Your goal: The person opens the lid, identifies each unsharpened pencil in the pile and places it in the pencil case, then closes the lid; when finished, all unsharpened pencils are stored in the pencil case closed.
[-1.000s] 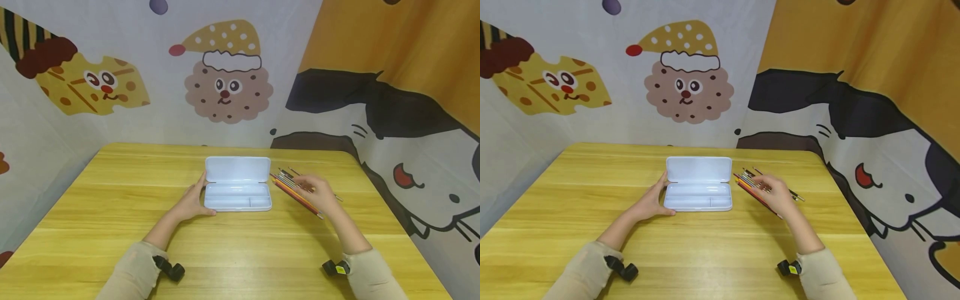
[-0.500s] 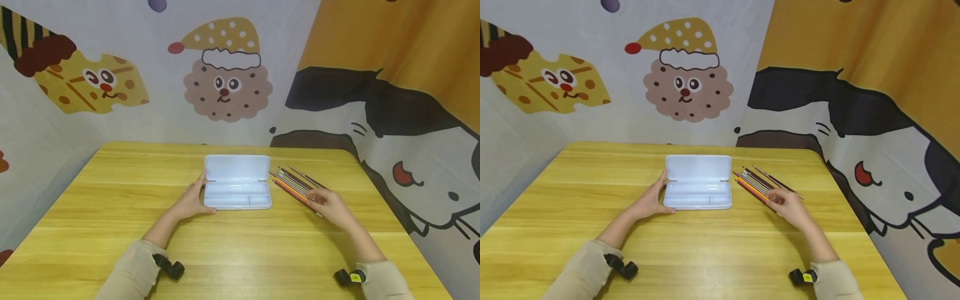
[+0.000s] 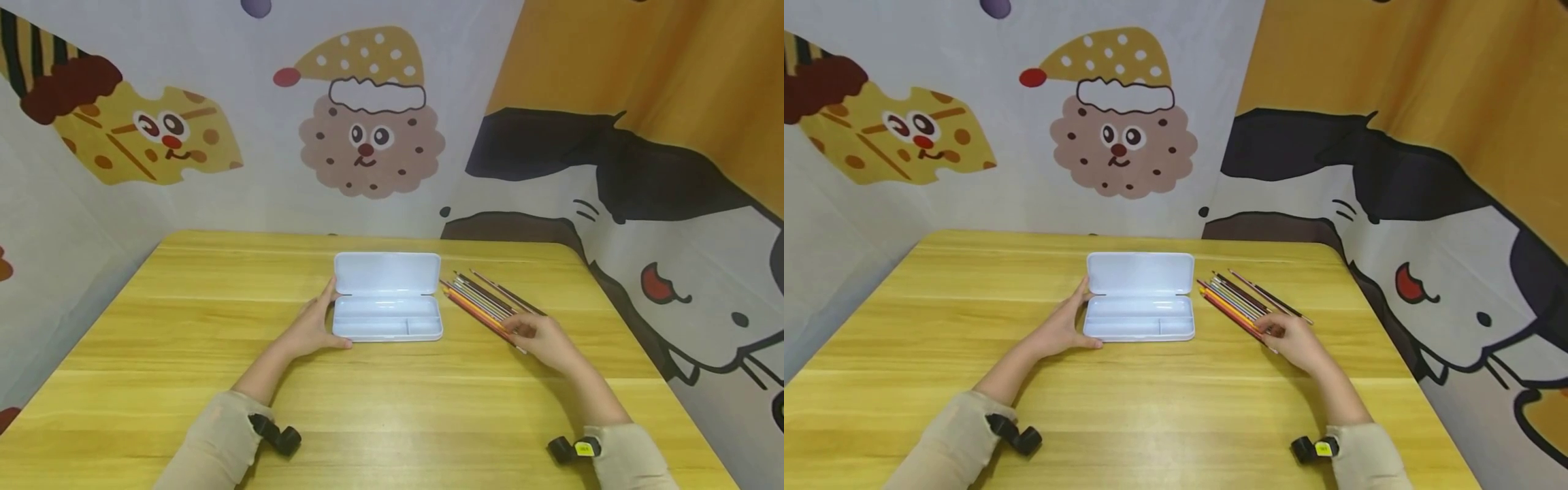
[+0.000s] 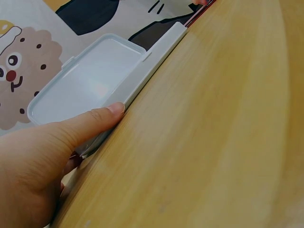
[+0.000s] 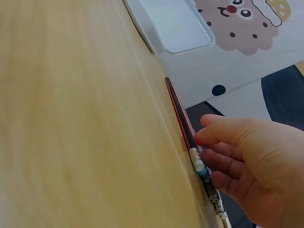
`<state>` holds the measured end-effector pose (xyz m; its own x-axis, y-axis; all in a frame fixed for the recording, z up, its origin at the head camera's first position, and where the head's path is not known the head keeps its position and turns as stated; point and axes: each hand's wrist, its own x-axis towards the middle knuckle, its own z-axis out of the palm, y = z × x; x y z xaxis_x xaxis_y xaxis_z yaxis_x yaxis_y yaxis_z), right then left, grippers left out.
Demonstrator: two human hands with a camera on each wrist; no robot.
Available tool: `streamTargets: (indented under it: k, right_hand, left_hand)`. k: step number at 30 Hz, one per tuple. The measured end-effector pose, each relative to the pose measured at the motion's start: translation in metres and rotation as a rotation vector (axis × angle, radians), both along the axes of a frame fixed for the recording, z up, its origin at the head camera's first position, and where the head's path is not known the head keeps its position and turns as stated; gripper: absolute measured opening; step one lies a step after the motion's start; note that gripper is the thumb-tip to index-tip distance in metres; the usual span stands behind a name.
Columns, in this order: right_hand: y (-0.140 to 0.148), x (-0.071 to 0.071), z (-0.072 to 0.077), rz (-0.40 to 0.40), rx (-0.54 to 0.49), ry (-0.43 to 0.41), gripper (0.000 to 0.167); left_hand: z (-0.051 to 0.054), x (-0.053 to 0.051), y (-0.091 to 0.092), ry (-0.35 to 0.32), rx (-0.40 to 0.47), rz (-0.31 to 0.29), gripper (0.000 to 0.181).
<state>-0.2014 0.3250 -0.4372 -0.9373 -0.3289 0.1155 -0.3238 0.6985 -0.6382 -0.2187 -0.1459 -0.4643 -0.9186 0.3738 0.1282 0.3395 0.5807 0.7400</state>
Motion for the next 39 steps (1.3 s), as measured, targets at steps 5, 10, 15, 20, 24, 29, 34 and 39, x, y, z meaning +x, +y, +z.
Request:
streamTargets:
  k: [5, 10, 15, 20, 24, 29, 34, 39]
  right_hand:
    - [0.000, -0.001, -0.001, -0.010, 0.002, -0.012, 0.026]
    - [-0.001, 0.000, 0.001, -0.013, 0.028, -0.022, 0.025]
    - [-0.004, 0.003, 0.004, -0.004, 0.087, -0.005, 0.024]
    - [-0.007, 0.004, 0.006, 0.012, 0.114, 0.017, 0.024]
    - [-0.010, 0.004, 0.006, 0.008, 0.119, 0.026, 0.023]
    - [-0.011, 0.004, 0.005, -0.025, 0.122, 0.036, 0.021]
    - [-0.010, 0.005, 0.003, -0.058, 0.095, 0.057, 0.021]
    - [-0.008, 0.007, 0.005, -0.076, 0.062, 0.066, 0.020]
  left_hand:
    - [0.000, 0.000, 0.000, 0.001, -0.001, 0.003, 0.139]
    - [0.001, 0.000, 0.001, -0.001, -0.005, 0.001, 0.139]
    - [0.000, 0.000, 0.000, -0.008, -0.009, 0.002, 0.139]
    - [0.000, 0.001, 0.001, -0.002, -0.010, -0.002, 0.138]
    - [0.001, 0.001, 0.001, 0.014, -0.002, -0.012, 0.138]
    - [0.000, 0.000, 0.001, 0.006, -0.008, -0.009, 0.138]
    - [-0.002, 0.000, 0.000, -0.001, -0.010, -0.006, 0.138]
    - [-0.002, -0.001, 0.000, 0.001, -0.006, -0.007, 0.138]
